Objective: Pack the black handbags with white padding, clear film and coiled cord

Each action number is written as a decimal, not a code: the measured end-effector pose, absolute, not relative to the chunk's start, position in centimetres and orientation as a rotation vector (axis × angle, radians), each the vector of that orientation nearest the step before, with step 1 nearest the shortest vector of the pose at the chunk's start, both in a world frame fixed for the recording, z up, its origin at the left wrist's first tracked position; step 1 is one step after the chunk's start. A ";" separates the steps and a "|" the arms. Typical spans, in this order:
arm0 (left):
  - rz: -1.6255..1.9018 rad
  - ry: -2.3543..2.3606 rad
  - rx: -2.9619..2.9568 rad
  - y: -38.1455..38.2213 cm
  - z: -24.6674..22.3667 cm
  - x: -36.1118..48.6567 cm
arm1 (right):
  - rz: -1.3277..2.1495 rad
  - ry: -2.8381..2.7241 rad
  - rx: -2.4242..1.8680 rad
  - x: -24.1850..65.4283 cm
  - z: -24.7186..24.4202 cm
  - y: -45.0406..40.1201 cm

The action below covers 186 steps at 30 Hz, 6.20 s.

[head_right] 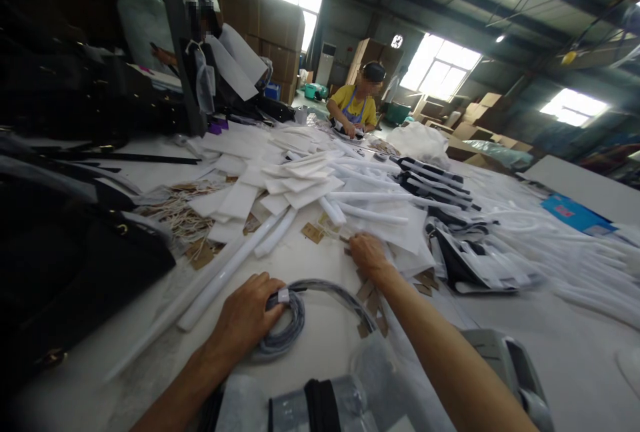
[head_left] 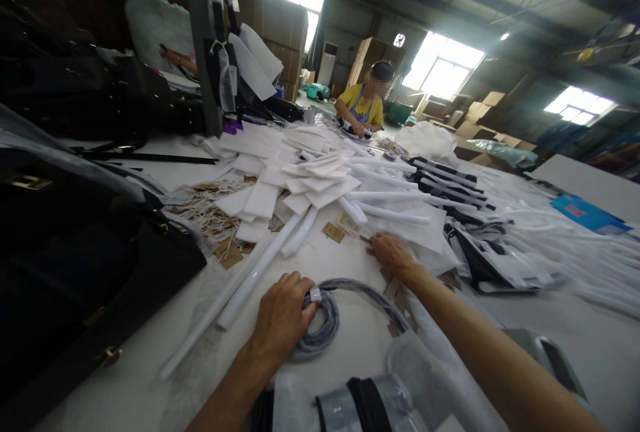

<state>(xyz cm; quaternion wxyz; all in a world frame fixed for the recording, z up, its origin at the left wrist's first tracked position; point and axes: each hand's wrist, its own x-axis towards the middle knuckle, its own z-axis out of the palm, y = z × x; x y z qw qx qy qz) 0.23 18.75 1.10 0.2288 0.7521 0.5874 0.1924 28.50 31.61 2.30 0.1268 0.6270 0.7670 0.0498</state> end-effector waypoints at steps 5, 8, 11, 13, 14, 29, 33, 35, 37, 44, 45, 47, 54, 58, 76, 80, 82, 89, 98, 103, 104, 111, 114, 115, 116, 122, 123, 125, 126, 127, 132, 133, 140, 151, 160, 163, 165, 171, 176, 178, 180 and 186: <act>0.569 1.613 2.062 18.7 0.7 0.2 | 0.218 2.308 1.943 28.8 2.9 31.5; 0.583 1.611 2.065 18.7 0.4 0.2 | 0.243 2.380 2.026 29.0 3.2 31.4; 0.605 1.637 2.064 18.9 0.3 0.3 | 0.158 2.565 2.247 29.4 3.9 31.2; 0.607 1.655 2.057 19.0 0.3 0.3 | 0.068 2.701 2.451 29.5 4.9 30.8; 0.603 1.658 2.052 19.0 0.3 0.3 | -0.029 2.760 2.572 29.4 5.5 30.4; 0.602 1.707 2.040 18.6 1.8 -0.1 | -1.885 2.730 1.989 18.1 8.3 12.7; 0.609 1.709 2.046 18.6 1.9 -0.1 | -1.878 2.484 2.147 18.5 6.5 12.3; 0.607 1.707 2.054 18.5 2.0 -0.1 | -1.831 2.463 2.209 18.8 6.1 12.4; 0.605 1.708 2.063 18.5 2.2 -0.1 | -1.709 2.582 2.209 18.8 6.1 12.5; 0.669 1.650 2.061 18.1 2.9 -0.1 | -0.520 3.276 1.631 17.6 5.9 12.7; 0.675 1.635 2.060 18.1 2.9 -0.1 | -0.290 3.322 1.517 17.4 5.7 12.8; 0.682 1.613 2.039 18.1 3.0 -0.1 | 0.090 3.345 1.407 16.9 5.5 13.5; 0.800 1.525 1.907 18.8 2.1 -0.6 | 0.387 3.373 1.304 16.0 4.0 17.6; 0.873 1.404 1.856 19.3 1.2 -0.8 | 0.258 3.315 1.221 16.6 2.9 18.6; 0.953 0.877 0.932 20.9 -1.2 -1.7 | 0.242 3.512 1.031 17.0 3.0 18.5; 0.967 0.895 0.853 20.9 -1.6 -1.5 | 0.107 3.541 1.089 17.2 2.7 18.6; 0.965 0.896 0.845 20.9 -1.6 -1.5 | -0.003 3.552 1.116 17.3 2.6 18.7; 1.002 1.027 1.020 20.9 -1.1 -1.6 | -0.084 3.426 1.001 17.4 4.6 19.4; 0.906 1.085 1.262 20.4 0.3 -2.2 | 0.108 3.315 0.850 16.7 6.5 18.9; 0.894 1.169 1.296 20.1 0.7 -1.9 | 0.140 3.349 0.961 16.5 6.5 17.7; 0.889 1.176 1.302 20.0 0.7 -1.8 | 0.055 3.341 1.076 16.4 6.5 17.7; 0.903 1.164 1.356 19.3 1.4 -1.1 | -0.978 2.884 1.880 15.7 6.8 18.5; 0.896 1.168 1.365 19.2 1.8 -1.1 | -1.391 2.566 2.048 15.8 6.3 19.0; 0.891 1.167 1.367 19.1 1.9 -1.1 | -1.527 2.478 2.081 15.9 6.1 19.2; 0.885 1.163 1.371 19.1 2.1 -1.2 | -1.664 2.394 2.110 16.0 5.9 19.4; 0.810 1.127 1.404 18.7 3.2 -1.5 | -2.352 1.852 2.033 16.4 5.6 20.3; 0.799 1.128 1.405 18.7 3.3 -1.5 | -2.378 1.831 2.028 16.5 5.7 20.3; 0.780 1.136 1.401 18.8 3.3 -1.5 | -2.387 1.817 2.046 16.5 5.7 20.2; 0.773 1.139 1.395 18.8 3.2 -1.5 | -2.392 1.807 2.051 16.5 5.7 20.1; 0.768 1.138 1.383 18.9 3.0 -1.5 | -2.401 1.791 2.051 16.6 5.7 20.0; 0.779 1.059 1.308 18.8 2.2 -1.3 | -2.465 1.692 2.046 17.0 5.4 19.6; 0.777 1.043 1.298 18.8 2.1 -1.2 | -2.468 1.678 2.051 17.1 5.4 19.5; 0.805 1.007 1.212 18.7 1.9 -1.2 | -2.352 1.951 2.113 16.7 4.7 19.5; 0.845 1.011 1.092 19.3 0.8 -1.5 | -1.448 2.716 2.107 16.1 4.1 19.0; 0.782 1.037 1.222 19.6 0.9 -2.2 | -0.577 3.148 1.372 17.3 4.4 18.3; 0.757 1.046 1.343 19.5 1.2 -2.5 | -0.519 3.177 1.374 17.4 3.1 18.4; 0.756 1.077 1.467 19.3 1.3 -2.5 | -0.539 3.172 1.469 17.4 2.1 18.5; 0.880 1.226 1.740 19.0 0.5 -1.4 | -0.350 3.170 1.644 17.1 0.9 18.7; 0.929 1.225 1.821 19.1 -0.3 -1.1 | -0.206 3.102 1.720 16.7 1.1 18.9; 0.916 1.262 1.871 19.0 -0.4 -1.1 | -0.272 3.059 1.721 16.4 1.3 19.1; 0.899 1.306 1.911 18.9 -0.2 -1.0 | -0.427 3.022 1.708 16.4 2.1 19.1; 0.873 1.311 1.949 18.8 0.6 -1.0 | -0.674 3.107 2.007 22.1 8.4 14.8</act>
